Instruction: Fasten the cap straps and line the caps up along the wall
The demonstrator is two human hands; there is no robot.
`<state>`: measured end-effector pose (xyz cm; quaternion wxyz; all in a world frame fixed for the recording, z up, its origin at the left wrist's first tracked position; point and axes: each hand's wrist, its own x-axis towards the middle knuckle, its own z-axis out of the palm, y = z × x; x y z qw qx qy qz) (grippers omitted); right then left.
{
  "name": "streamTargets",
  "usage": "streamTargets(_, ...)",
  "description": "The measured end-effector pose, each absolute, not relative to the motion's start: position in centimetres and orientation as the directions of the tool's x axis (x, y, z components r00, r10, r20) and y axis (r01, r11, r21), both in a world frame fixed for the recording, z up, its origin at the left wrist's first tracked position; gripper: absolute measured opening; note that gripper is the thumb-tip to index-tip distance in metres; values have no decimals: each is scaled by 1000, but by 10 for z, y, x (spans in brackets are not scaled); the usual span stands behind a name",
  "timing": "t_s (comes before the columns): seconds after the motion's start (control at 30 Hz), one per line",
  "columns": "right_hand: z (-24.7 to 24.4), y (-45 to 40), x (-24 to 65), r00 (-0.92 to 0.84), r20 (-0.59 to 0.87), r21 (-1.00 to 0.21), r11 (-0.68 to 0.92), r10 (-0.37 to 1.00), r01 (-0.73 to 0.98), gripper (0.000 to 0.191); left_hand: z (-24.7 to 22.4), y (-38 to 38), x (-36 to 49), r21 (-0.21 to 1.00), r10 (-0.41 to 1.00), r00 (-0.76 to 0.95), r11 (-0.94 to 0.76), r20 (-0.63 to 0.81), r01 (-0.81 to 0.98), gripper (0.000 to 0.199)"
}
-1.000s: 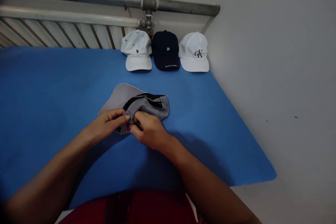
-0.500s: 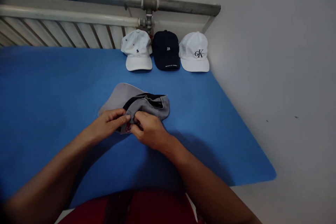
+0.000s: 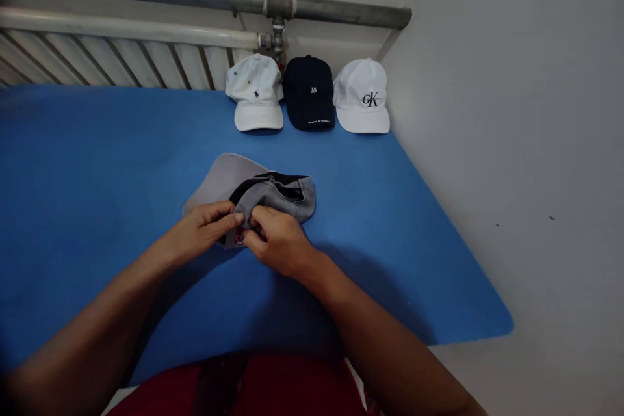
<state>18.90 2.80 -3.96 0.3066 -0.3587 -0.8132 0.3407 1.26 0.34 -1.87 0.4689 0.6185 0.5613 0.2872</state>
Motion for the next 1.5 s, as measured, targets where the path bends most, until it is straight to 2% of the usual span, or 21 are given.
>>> streamTargets(1.5, -40, 28, 189, -568, 234, -773, 505, 789, 383, 18, -18, 2, 14, 873, 961, 193, 81, -196, 482, 33)
